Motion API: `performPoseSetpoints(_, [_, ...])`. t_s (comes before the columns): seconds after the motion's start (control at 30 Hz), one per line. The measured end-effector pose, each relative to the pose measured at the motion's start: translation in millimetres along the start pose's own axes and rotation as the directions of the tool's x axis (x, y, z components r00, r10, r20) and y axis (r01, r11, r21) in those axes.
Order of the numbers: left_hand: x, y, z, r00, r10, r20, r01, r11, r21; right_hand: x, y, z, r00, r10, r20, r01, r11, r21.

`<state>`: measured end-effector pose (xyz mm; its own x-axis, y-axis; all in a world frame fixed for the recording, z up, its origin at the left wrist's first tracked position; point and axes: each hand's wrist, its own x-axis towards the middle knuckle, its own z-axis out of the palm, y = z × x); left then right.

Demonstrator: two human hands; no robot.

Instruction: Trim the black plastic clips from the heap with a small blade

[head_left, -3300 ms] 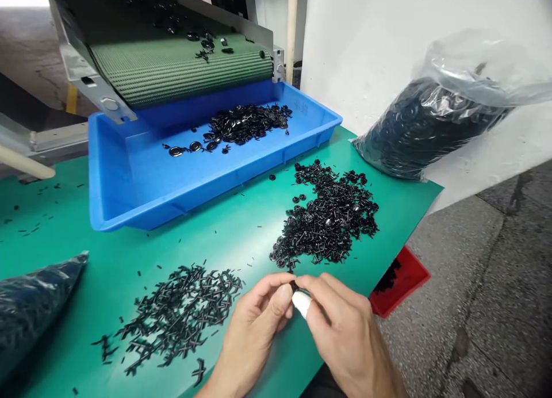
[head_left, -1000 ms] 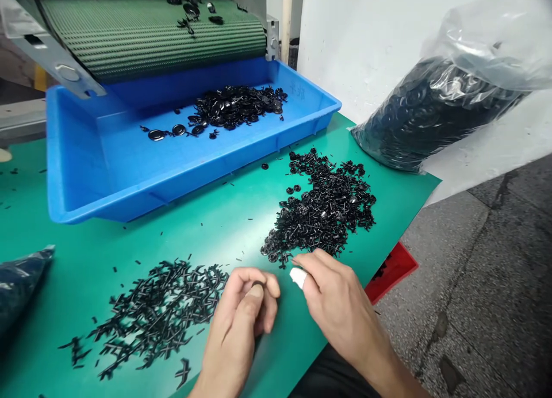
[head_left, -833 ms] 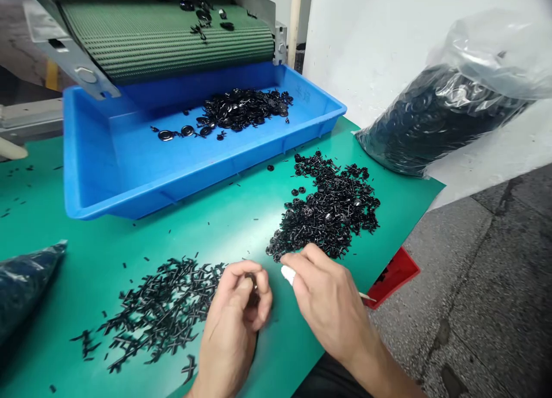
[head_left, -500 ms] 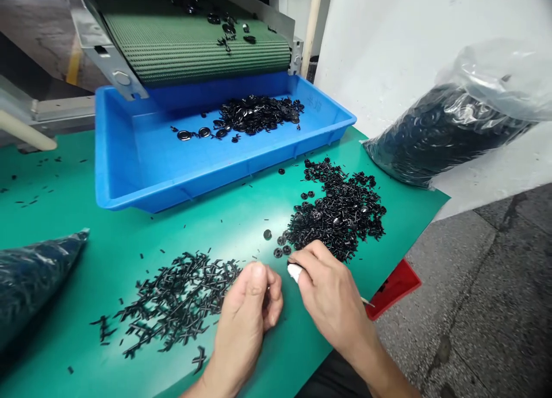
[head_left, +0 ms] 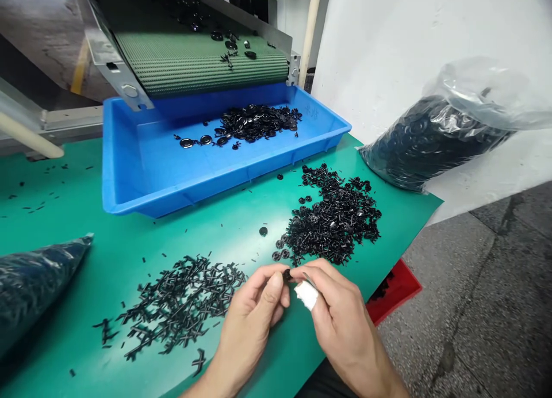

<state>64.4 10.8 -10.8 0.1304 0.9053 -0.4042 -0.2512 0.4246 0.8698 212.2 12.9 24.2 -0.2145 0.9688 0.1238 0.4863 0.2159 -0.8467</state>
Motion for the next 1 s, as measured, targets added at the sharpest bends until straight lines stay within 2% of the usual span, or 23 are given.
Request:
performPoseSetpoints(0.23, [3,1,0.6,1.000,-0.008,-0.003,0.008,0.999,-0.051,-4,-5,-4,0.990,0.062,0.124,-0.052,0.995,-0.084])
performPoseSetpoints(0.37, [4,2,-0.7,1.000,-0.004,-0.029,0.002,0.997,-0.079,-8,-8,-7,0.977,0.037,0.211,0.014,0.971,-0.238])
performPoseSetpoints(0.47, [4,1,-0.6,0.997,0.009,-0.071,-0.015,0.997,-0.078,-13,-5,-3,0.989,-0.026,0.143,0.085,0.901,-0.426])
performPoseSetpoints(0.57, [4,-1,-0.3,0.996,0.006,-0.088,-0.012,0.998,-0.062,-13,-3,1,0.996,-0.063,0.056,0.083,0.844,-0.530])
performPoseSetpoints(0.8, [2,-2,1.1,0.995,0.019,-0.093,-0.020,1.000,-0.009,-9,-5,7,0.996,-0.081,0.033,0.085,0.798,-0.597])
performPoseSetpoints(1.0, [-1,1,2.6,0.995,0.044,-0.093,-0.035,0.995,0.096,-11,-2,12,0.997,-0.075,0.019,0.072,0.816,-0.573])
